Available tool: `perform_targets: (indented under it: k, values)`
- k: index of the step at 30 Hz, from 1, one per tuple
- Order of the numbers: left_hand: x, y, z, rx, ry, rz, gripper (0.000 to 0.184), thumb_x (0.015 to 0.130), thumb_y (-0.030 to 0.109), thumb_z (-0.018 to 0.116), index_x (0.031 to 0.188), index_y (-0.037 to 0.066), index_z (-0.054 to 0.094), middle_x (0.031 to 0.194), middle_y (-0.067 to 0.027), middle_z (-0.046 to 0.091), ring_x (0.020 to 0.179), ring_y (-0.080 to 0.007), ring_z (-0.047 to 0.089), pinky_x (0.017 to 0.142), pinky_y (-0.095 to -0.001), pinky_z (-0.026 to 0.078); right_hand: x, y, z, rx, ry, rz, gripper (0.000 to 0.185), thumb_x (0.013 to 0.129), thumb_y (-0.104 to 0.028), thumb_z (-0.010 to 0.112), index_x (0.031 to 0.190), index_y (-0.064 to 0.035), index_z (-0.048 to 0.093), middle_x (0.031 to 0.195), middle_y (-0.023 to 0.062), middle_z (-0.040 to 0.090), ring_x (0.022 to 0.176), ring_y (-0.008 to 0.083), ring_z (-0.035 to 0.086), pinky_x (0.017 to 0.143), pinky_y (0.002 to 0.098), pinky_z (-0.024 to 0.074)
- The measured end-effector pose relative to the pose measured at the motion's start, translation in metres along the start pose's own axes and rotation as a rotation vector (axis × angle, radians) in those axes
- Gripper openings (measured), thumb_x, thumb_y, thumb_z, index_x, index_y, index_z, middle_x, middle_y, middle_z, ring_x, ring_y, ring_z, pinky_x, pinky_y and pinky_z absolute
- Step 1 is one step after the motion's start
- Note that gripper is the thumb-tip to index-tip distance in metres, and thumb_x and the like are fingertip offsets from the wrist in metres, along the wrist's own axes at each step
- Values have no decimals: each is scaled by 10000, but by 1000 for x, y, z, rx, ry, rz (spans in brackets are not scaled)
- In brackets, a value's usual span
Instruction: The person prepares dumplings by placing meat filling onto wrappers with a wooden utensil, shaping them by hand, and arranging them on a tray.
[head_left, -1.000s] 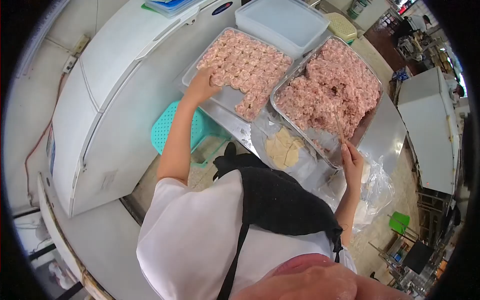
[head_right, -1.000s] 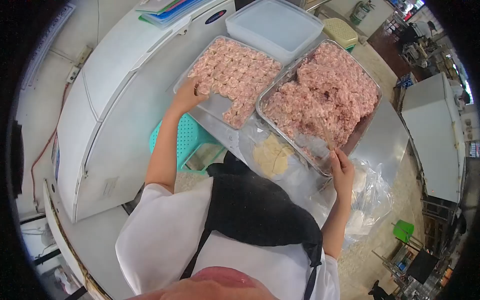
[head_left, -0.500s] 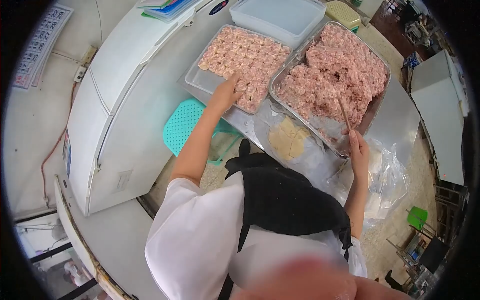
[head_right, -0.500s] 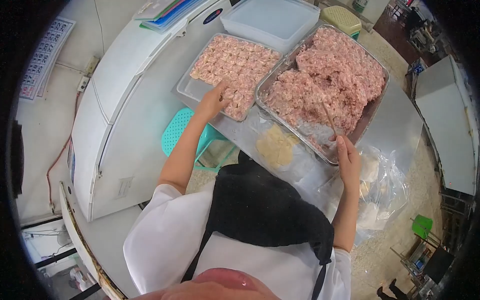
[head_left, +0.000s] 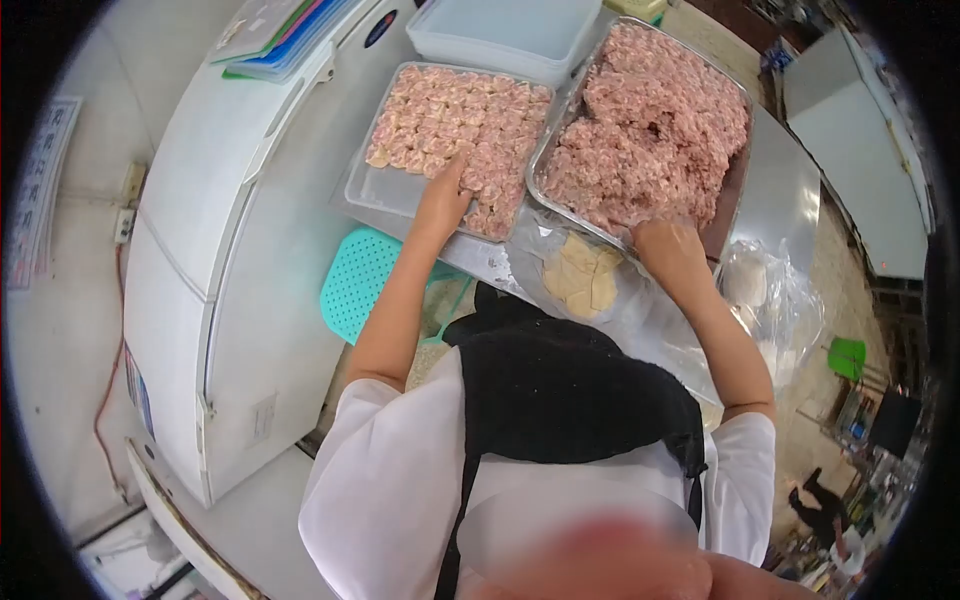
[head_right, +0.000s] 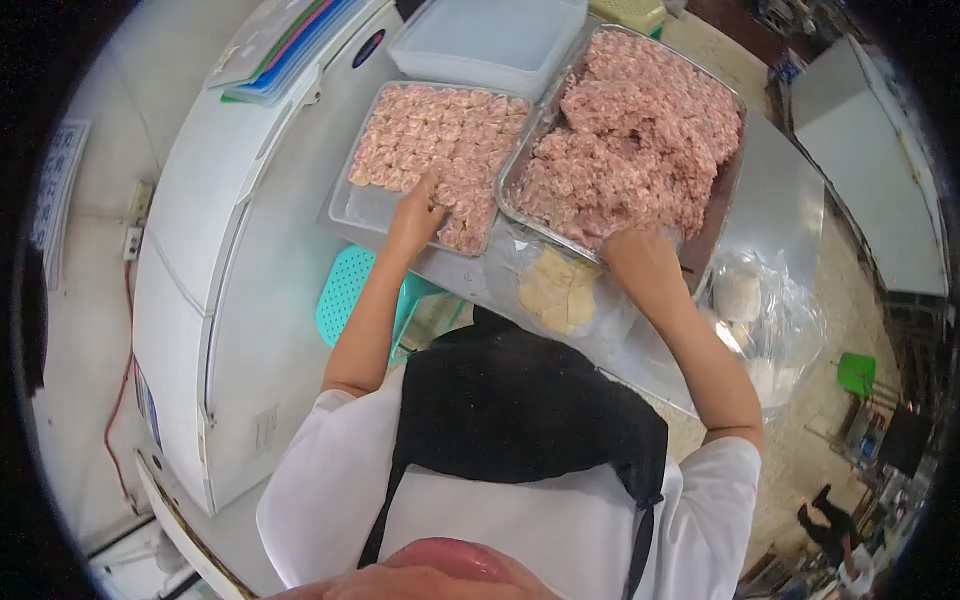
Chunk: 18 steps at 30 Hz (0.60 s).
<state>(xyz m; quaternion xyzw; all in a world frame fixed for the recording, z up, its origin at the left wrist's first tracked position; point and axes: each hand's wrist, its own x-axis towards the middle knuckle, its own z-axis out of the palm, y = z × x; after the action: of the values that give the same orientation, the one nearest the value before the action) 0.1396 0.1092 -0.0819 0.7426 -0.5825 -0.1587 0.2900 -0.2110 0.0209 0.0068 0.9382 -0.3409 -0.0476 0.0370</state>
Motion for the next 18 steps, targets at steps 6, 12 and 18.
perform_targets:
  k: [6,12,18]
  values:
    - [-7,-15,6,-11,24,176,660,818,67,618,1429,94,371,1357,-223,481,1174,-379,528,949,-426,462,17,20,-56,-120,-19,18,156,781,-166,579,718,-67,681,686,129,665,650,286,680,551,400,535]
    - [-15,42,-22,184,10,43,513,824,86,584,1325,63,475,1316,-245,458,1164,-425,498,964,-459,436,10,-6,28,124,-82,88,260,876,-268,566,789,-53,685,736,170,669,676,332,667,590,439,525]
    - [-11,91,-13,-182,-211,454,283,850,164,621,1104,40,614,1128,-152,567,1064,-348,539,866,-430,463,-12,18,-22,506,-55,265,383,951,-383,498,839,-67,684,763,178,659,738,385,639,670,466,501]
